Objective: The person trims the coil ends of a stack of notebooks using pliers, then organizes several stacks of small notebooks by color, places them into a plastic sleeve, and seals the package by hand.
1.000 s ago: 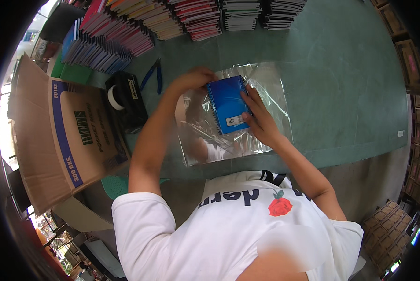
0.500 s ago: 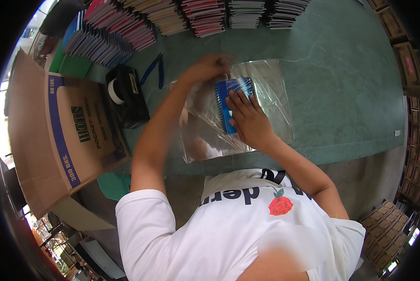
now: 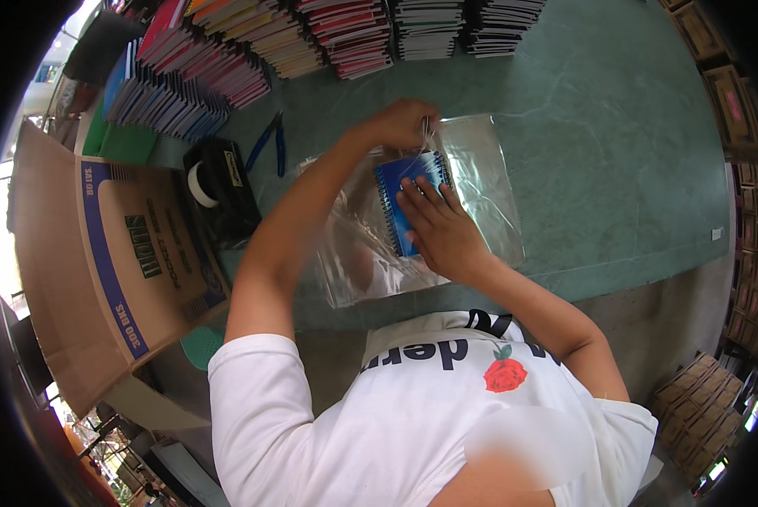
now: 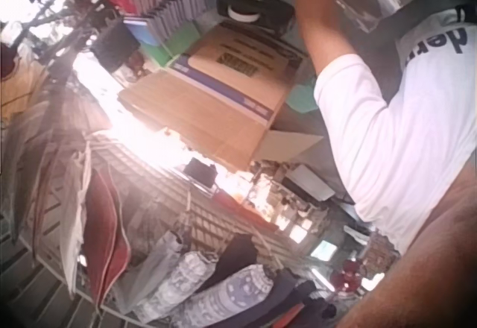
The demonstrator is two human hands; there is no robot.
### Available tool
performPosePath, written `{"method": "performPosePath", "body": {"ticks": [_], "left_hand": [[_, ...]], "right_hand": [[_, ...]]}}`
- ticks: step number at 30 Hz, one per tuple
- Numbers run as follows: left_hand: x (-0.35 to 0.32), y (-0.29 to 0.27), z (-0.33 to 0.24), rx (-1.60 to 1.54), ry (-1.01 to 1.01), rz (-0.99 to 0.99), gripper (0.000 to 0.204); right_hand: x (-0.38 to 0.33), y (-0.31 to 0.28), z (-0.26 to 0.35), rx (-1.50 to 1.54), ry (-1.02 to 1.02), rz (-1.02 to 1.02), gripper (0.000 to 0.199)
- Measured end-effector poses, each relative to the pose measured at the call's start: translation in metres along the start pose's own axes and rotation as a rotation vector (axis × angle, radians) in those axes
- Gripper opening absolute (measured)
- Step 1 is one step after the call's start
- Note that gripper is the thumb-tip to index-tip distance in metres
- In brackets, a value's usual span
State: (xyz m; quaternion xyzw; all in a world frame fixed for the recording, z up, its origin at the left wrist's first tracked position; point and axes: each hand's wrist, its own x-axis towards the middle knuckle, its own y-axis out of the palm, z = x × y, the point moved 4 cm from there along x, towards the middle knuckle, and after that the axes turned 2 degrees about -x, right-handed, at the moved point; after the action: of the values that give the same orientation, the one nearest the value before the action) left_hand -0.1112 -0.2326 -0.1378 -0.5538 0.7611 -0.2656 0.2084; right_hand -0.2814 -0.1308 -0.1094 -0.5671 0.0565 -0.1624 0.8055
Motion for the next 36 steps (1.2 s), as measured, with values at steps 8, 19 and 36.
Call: {"method": "performPosePath", "body": {"ticks": [8,19,36], "left_hand": [[-0.057,-0.012,0.032,0.164,-0.167,0.087,0.033],[-0.174,0.029,-0.026,-0.759,-0.804,-0.676,0.027],[-0.141,0.073,-0.099,0.114,-0.567,-0.252,0.02]], "right_hand": [[-0.002,0.003,0.001,-0.005,0.011,0.005,0.052],[0.012,-0.007,-0.005,-0.059,-0.025,0.076,0.047],[0.025,-0.005,-0.032,0.293,-0.12,0.18,0.097]]}}
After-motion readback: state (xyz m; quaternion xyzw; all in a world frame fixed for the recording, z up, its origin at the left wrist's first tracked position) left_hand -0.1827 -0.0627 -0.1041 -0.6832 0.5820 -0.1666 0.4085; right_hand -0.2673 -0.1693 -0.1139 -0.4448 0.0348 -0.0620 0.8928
